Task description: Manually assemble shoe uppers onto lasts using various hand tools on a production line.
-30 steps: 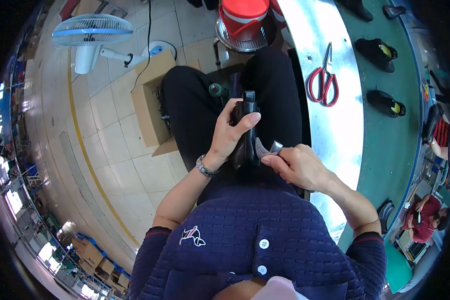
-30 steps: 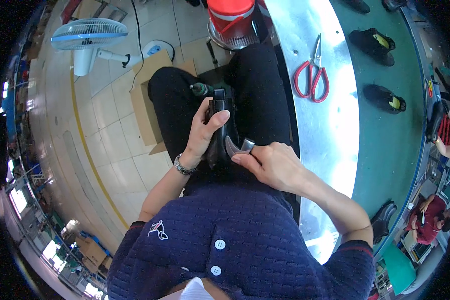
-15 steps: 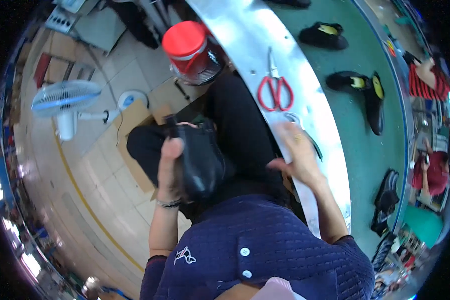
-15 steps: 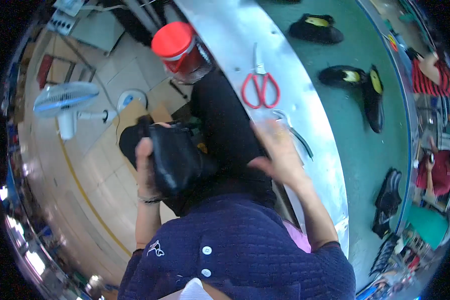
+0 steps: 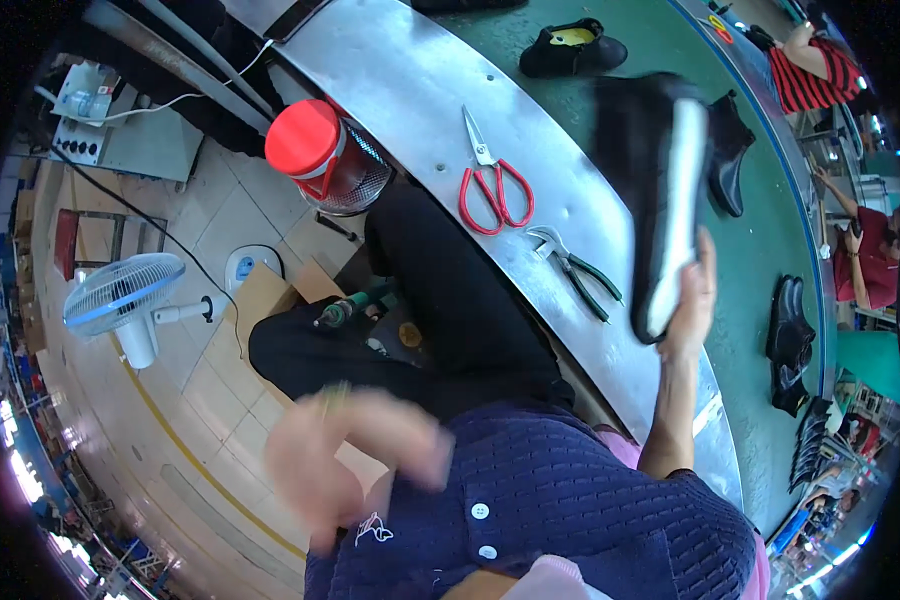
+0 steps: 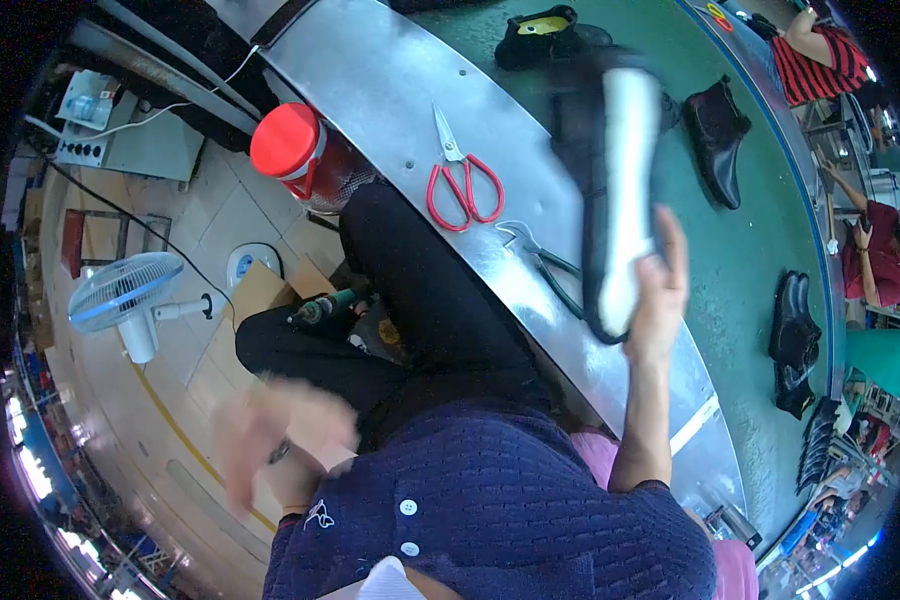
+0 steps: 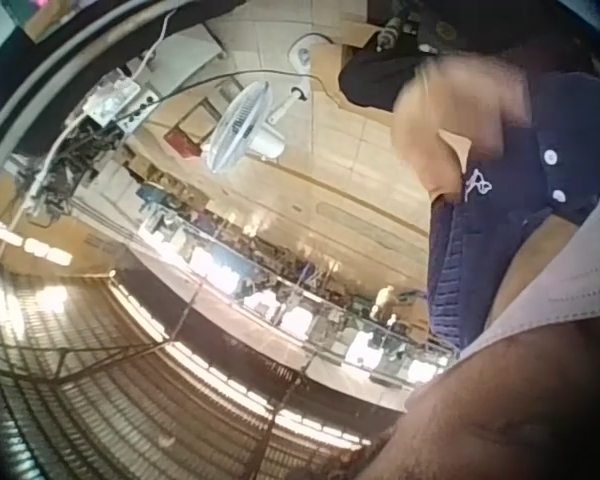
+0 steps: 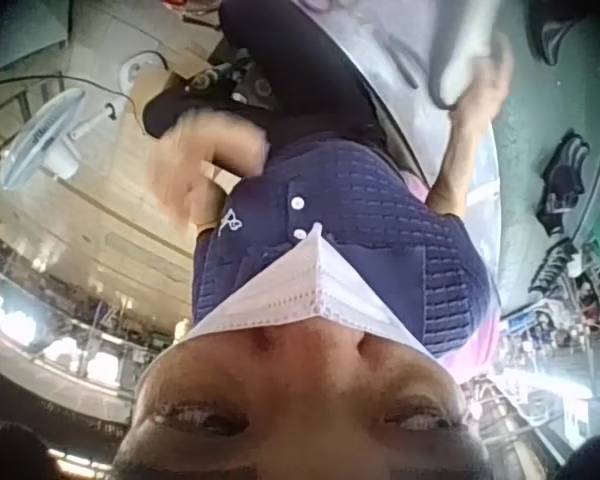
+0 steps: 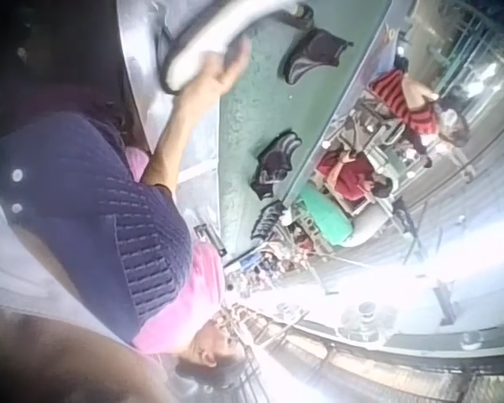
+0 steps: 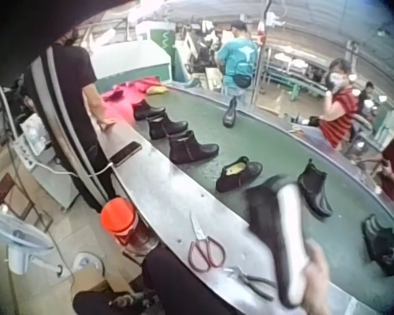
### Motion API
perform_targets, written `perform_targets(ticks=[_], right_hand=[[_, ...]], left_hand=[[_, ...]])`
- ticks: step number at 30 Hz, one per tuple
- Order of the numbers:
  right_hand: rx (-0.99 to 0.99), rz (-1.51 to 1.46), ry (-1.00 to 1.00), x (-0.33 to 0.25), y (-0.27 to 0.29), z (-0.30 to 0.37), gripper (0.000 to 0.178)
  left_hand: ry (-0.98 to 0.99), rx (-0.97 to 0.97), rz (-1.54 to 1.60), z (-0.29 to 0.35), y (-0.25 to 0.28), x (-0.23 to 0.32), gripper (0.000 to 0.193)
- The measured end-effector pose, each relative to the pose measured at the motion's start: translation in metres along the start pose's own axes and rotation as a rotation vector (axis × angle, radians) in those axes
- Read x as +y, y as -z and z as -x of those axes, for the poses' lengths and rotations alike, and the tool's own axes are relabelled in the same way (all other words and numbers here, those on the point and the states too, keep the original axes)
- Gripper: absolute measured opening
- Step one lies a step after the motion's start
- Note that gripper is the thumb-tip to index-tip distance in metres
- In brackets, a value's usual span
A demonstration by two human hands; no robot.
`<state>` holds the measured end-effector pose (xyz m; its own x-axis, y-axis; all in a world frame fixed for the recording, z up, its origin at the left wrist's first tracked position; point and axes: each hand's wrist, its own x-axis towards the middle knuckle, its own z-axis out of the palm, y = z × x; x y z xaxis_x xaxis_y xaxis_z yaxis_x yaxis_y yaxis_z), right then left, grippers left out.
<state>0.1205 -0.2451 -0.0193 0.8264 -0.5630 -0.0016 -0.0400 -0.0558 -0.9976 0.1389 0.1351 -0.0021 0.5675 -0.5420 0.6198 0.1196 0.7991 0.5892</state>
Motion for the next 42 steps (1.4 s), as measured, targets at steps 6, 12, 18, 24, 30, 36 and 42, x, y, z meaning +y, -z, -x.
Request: perform_targets(ticks=[6, 12, 18, 24, 30, 36, 42], right_hand=[[0.670, 0.290, 0.140, 0.049, 0.101, -0.079, 0.068], [0.243, 0.705, 0.153, 0.064, 0.058, -0.111, 0.047], [0.125, 0.823, 0.134, 0.063, -0.032, -0.158, 0.048], [0.072, 0.430, 0.140, 0.074, -0.009, -0.191, 0.030], [-0.070, 0.032, 0.237, -0.047, -0.023, -0.110, 0.019], [-0.434, -0.140, 0.049, -0.113, -0.101, -0.026, 0.015], [-0.902, -0.219, -0.224, -0.083, -0.185, 0.003, 0.026]], left_hand=[[0.033, -0.623, -0.229, -0.066, -0.077, 0.088, 0.017], [0.110, -0.678, -0.238, -0.063, -0.077, 0.082, 0.025], [0.014, -0.645, -0.389, -0.056, -0.089, 0.083, 0.020], [0.014, -0.583, -0.401, -0.043, -0.091, 0.085, 0.017], [-0.009, -0.187, -0.230, -0.036, -0.060, 0.053, 0.029], [0.460, 0.170, -1.004, -0.060, 0.010, -0.026, 0.097], [0.476, 0.494, -0.801, 0.016, 0.024, -0.042, 0.101]])
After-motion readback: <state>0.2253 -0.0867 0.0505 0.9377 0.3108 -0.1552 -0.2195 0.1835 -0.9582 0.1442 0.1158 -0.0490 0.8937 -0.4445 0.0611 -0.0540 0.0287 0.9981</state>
